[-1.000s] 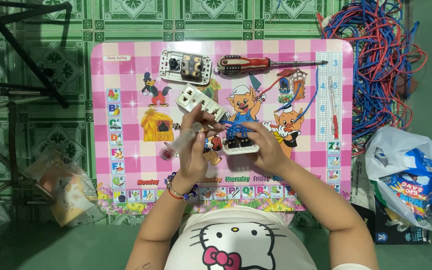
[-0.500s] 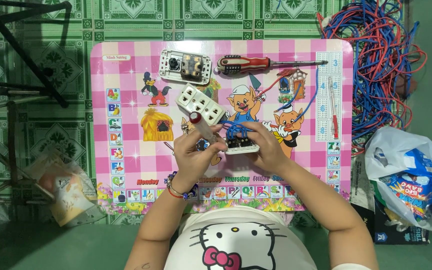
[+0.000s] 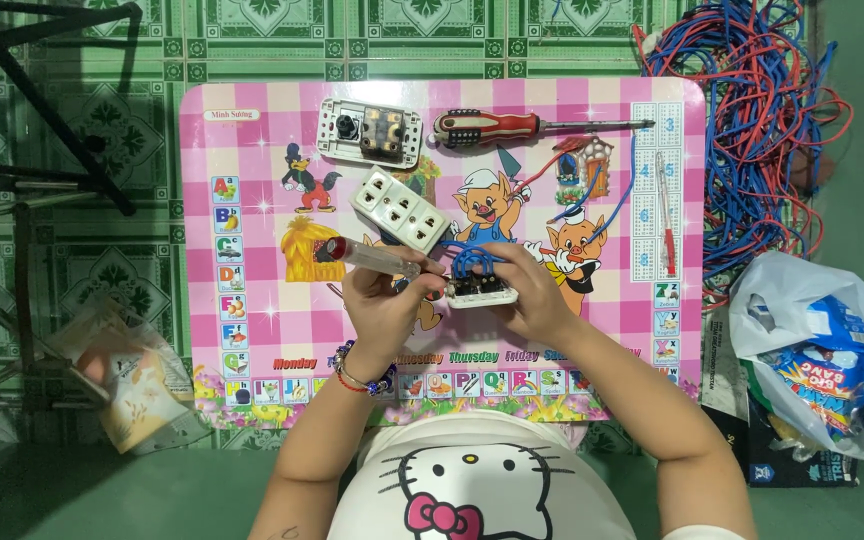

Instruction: The person uses a screwdriver to tighten screws on a white electrical outlet, securing blue and red wires into the terminals. They manipulate the wires and the outlet on a pink patterned mat while working.

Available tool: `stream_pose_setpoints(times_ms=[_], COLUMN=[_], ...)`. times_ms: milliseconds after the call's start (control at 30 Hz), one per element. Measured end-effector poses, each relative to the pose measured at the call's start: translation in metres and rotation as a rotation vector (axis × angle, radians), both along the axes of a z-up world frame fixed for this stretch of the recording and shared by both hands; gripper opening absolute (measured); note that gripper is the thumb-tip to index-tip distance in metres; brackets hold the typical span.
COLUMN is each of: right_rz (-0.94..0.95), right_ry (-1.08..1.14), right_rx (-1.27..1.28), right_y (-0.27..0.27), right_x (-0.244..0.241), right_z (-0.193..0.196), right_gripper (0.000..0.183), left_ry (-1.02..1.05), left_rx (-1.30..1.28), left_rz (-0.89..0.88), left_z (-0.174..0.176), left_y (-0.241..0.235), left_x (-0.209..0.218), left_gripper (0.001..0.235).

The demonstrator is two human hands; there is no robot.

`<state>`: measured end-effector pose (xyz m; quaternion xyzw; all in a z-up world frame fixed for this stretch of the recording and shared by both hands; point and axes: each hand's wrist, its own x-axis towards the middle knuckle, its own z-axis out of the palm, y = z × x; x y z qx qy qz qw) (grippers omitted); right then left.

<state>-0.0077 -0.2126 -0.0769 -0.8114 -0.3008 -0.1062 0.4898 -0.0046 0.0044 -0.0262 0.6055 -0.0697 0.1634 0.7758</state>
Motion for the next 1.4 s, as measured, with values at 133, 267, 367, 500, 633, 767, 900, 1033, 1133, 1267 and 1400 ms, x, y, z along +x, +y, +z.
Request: stream_pose_setpoints(times_ms=[133,267,367,500,633,767,900,1033,1133,1267,1400], right_rz=[0.0,-0.004,-0.003,0.004,0.008,0.011,0.004,0.006,0.01,-0.007,0.0], right_ry=[-0.008,-0.007,-0.007,-0.014,-0.004,0.002,0.003,0.004,0.004,-0.008,-0.009], right_rx=[0.0,0.003,0.001,-0.01,-0.018,-0.017,-0.014,-0.008,-0.004,-0.002,-0.003], right_y=[0.0,0.001,0.001,-0.002,-0.002,-0.001,0.001,0.001,0.0,0.0,0.001], right_x=[0.0,0.0,0.0,0.0,0.0,0.0,-0.001,0.0,0.0,0.0,-0.001], right_z=[0.0,0.001,0.003,-0.008,-0.006,-0.002,0.005,0.004,0.0,-0.004,0.0], right_gripper=[0.038,0.038,0.038,0.038,0.038,0.038,0.037,0.038,0.038,0.038,0.038], left_ry=[0.011,0.023,0.011,-0.098,-0.164,-0.348,-0.518,-0.454,-0.421,-0.001,0.213], left_rx=[0.013,0.037,0.081,0.168,0.219,0.471,0.474,0.302,0.274,0.285,0.346], left_rz=[0.011,0.022,0.022,0.03,0.052,0.109,0.149,0.054,0.129,0.066,0.013], left_z=[0.001,0.004,0.009,0.019,0.015,0.015,0.017,0.015,0.005,0.025,0.03], left_y=[-0.001,-0.001,0.0,0.003,-0.001,0.002,-0.001,-0.001,0.003,0.001,0.0], left_x=[-0.001,-0.001,-0.001,-0.001,-0.005,-0.005,0.005,-0.005,-0.005,0.011,0.013], left_gripper=[0.037,0.035,0.035,0.035,0.034,0.04,0.043,0.028,0.032,0.033,0.017])
